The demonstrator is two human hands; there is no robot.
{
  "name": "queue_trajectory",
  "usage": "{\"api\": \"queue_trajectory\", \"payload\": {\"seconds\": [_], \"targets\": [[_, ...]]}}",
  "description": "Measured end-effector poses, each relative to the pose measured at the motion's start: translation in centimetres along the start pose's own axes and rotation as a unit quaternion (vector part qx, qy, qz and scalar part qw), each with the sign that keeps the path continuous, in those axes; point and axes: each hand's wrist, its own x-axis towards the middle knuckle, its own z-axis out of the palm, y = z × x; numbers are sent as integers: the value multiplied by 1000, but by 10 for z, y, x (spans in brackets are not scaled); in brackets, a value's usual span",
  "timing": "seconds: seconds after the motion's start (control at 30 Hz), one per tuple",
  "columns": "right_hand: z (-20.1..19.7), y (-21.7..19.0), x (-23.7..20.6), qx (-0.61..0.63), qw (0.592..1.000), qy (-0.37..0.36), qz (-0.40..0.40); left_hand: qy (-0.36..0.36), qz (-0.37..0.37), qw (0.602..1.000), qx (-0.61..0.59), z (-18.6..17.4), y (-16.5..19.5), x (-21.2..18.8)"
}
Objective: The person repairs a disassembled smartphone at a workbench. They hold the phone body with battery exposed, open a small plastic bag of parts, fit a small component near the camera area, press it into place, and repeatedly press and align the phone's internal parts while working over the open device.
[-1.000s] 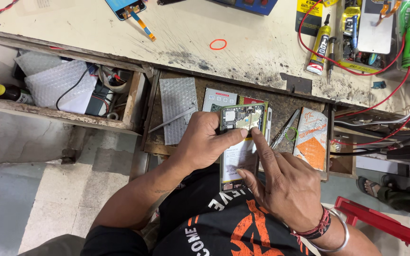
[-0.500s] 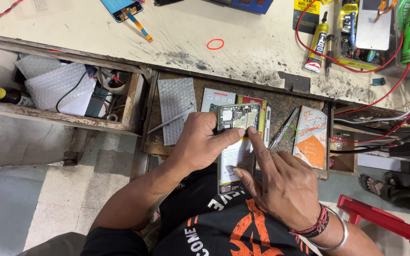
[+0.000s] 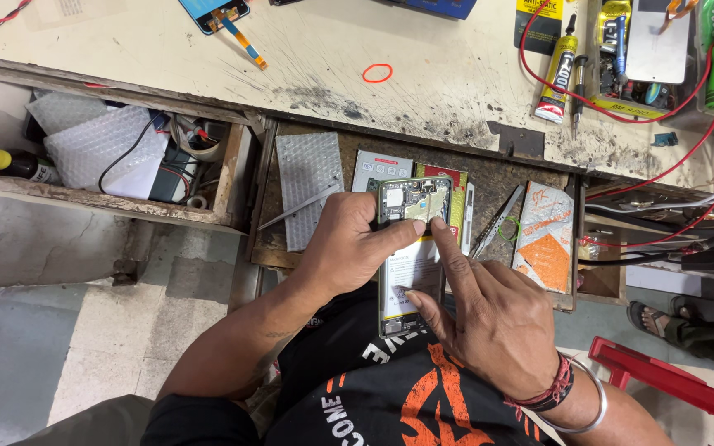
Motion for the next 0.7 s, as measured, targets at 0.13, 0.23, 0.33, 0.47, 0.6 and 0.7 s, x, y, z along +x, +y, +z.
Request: {"api": "queue_trajectory", "payload": {"seconds": [0.13,0.23,0.33,0.47,0.6,0.7], "targets": [[-1,0,1,10,1000,-2,5,3,6,1000,19,-1,-2,0],[-1,0,2,11,1000,4,-1,4,12,999,31,-1,-2,1],[-2,-1,3,2,1000,2,-4,4,-15,999,36,-2,0,1],[-4,-2,3,-4,1000,5,-8,5,-6,1000,22,-3,3,0],[-6,-2,3,-5,1000,15,-12,2,-10,1000,4,-3,4,-1],[-7,-2,4,-5,1000,-6,2,0,-7,999,33,-4,3,1]]}}
